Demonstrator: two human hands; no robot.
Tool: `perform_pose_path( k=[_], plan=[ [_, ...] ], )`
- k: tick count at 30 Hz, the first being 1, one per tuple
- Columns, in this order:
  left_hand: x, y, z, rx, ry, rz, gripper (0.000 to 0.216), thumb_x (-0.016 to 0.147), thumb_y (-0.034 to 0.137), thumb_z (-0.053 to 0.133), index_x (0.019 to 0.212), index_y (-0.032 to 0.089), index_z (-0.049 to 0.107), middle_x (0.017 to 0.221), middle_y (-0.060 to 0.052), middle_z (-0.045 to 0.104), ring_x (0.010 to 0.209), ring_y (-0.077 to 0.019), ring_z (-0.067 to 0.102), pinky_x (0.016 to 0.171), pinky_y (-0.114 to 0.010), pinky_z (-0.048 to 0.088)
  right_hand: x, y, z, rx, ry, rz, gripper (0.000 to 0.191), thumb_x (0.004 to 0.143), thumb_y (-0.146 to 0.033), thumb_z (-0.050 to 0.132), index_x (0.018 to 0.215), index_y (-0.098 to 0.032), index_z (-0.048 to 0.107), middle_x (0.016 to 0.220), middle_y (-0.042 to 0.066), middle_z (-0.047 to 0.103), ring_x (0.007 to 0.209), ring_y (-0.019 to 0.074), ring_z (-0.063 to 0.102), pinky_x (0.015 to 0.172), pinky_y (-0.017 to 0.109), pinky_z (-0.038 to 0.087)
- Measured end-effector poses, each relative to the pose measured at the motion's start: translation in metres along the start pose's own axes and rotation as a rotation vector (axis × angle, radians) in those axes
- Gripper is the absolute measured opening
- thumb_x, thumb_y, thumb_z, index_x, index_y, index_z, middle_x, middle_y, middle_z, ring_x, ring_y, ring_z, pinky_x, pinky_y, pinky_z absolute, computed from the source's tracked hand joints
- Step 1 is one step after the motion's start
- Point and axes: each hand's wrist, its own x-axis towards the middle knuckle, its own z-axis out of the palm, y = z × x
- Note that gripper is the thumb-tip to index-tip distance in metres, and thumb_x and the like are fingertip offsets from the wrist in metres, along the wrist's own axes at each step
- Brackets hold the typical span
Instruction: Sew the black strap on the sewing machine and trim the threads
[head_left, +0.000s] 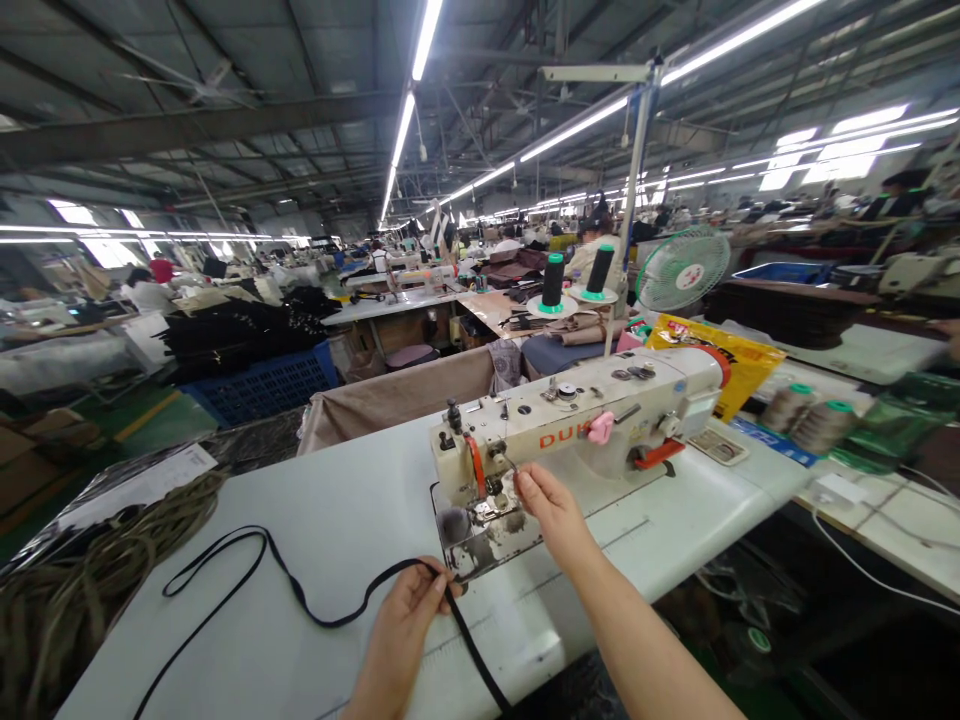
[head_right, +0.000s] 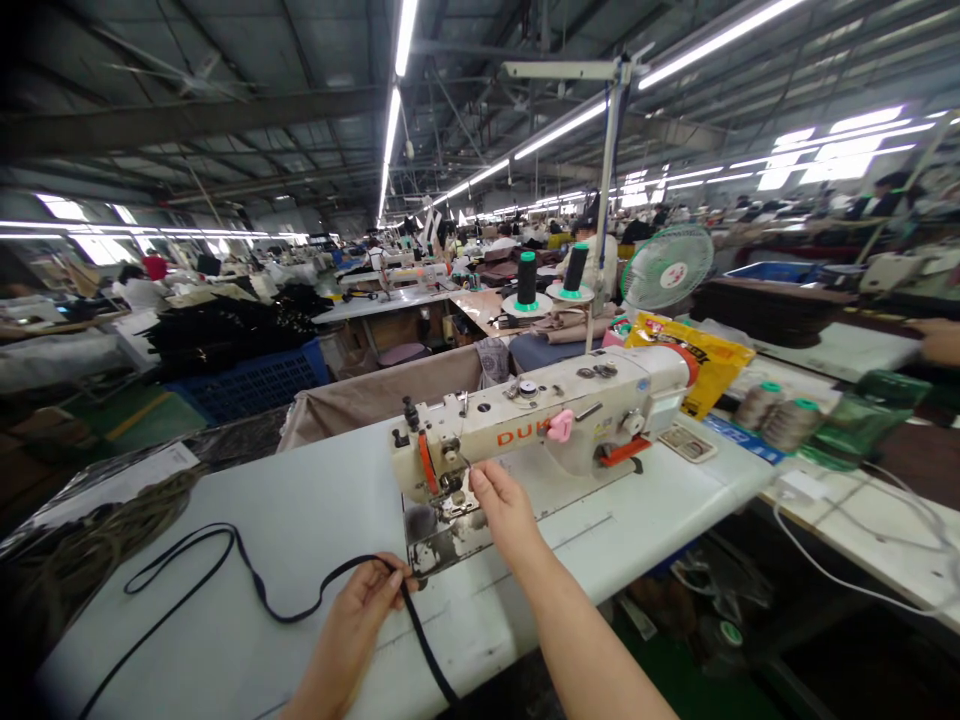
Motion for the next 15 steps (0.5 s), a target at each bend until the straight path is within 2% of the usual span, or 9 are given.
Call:
perform_pose_path(
  k=[4, 9, 15],
  plan=[
    [0.000, -0.002, 0.000, -0.008, -0.010, 0.009, 0.041, 0.090, 0.060, 0.071, 0.100, 0.020, 0.068, 0.090, -0.009, 0.074, 0.084, -0.0250, 0.066, 0.076, -0.035, 0.051, 0.000, 0.002, 0.000, 0.044, -0.004, 0.015, 0.054, 0.092, -0.074, 0.057, 0.082, -0.022, 0.058, 0.071, -0.003, 0.042, 0.064, 0.0151, 0.038, 0.055, 0.025, 0.034],
    [0.000, 0.005, 0.003, -0.034, -0.008, 0.013, 0.046, 0.085, 0.063, 0.073, 0.098, 0.020, 0.068, 0.087, -0.009, 0.073, 0.083, -0.0256, 0.065, 0.074, -0.035, 0.051, -0.001, -0.007, 0.001, 0.091, -0.010, 0.015, 0.052, 0.092, -0.073, 0.059, 0.085, -0.022, 0.060, 0.072, -0.003, 0.041, 0.065, 0.0151, 0.037, 0.056, 0.025, 0.034],
    [-0.003, 0.010, 0.003, -0.022, -0.018, 0.006, 0.045, 0.088, 0.062, 0.070, 0.098, 0.019, 0.067, 0.087, -0.008, 0.073, 0.081, -0.0229, 0.063, 0.075, -0.033, 0.050, -0.001, -0.026, -0.005, 0.006, -0.002, -0.038, 0.048, 0.092, -0.068, 0.062, 0.082, -0.021, 0.059, 0.071, -0.003, 0.042, 0.067, 0.0151, 0.039, 0.061, 0.027, 0.035]
  ],
)
